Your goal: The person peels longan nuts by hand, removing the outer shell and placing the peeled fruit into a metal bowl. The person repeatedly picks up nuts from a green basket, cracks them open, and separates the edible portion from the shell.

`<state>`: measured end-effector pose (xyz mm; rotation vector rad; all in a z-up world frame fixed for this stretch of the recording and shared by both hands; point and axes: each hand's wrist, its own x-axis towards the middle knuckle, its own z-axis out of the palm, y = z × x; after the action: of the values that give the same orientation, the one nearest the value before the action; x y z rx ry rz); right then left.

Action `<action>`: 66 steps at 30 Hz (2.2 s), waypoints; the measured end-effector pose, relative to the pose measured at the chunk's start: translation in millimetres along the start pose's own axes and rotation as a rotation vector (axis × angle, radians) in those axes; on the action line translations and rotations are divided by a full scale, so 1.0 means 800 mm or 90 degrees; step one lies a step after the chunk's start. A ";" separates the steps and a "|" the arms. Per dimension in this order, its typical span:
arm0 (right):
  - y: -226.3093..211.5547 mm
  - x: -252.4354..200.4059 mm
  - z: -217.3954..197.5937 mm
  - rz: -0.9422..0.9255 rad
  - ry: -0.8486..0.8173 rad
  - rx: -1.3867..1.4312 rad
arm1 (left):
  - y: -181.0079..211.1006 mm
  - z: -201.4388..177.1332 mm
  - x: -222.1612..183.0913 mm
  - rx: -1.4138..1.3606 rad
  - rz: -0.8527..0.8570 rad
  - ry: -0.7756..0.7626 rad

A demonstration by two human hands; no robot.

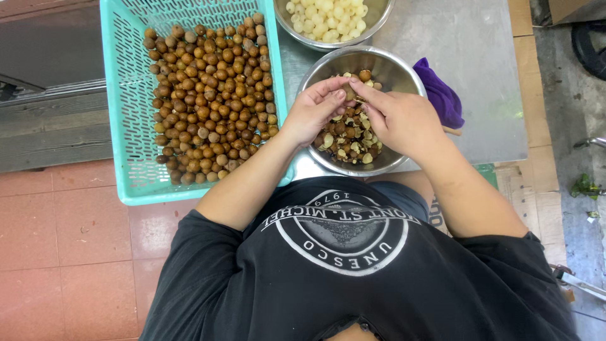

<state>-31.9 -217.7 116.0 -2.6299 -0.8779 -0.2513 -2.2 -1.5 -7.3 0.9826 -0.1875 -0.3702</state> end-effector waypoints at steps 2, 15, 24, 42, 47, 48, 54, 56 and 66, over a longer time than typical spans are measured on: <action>0.000 0.001 0.006 -0.018 0.033 0.007 | -0.006 -0.002 0.003 0.002 0.021 0.009; 0.004 0.002 0.070 0.001 0.150 -0.001 | -0.015 -0.034 0.023 0.129 -0.102 0.006; 0.057 0.013 0.037 0.147 -0.060 0.154 | 0.011 -0.013 0.001 0.017 -0.115 -0.079; 0.013 -0.005 0.035 0.170 0.025 0.000 | -0.005 -0.007 0.007 0.079 0.199 0.017; 0.000 -0.004 0.034 0.175 0.149 0.353 | -0.006 -0.001 0.003 0.074 0.189 0.000; 0.000 -0.001 0.035 0.177 0.153 0.403 | -0.004 -0.001 0.005 0.071 0.193 -0.008; -0.002 0.005 0.040 0.190 0.116 0.390 | 0.001 0.001 0.002 0.062 0.195 -0.009; -0.006 0.005 0.044 0.237 0.124 0.453 | 0.001 0.002 0.001 0.052 0.204 -0.009; -0.015 0.015 0.050 0.175 0.184 0.410 | -0.003 0.007 -0.001 0.128 0.307 -0.006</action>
<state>-27.8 -186.9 85.5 -2.0125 -0.4004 -0.2221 -4.9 -6.6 -6.2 1.0961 -0.4670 0.0881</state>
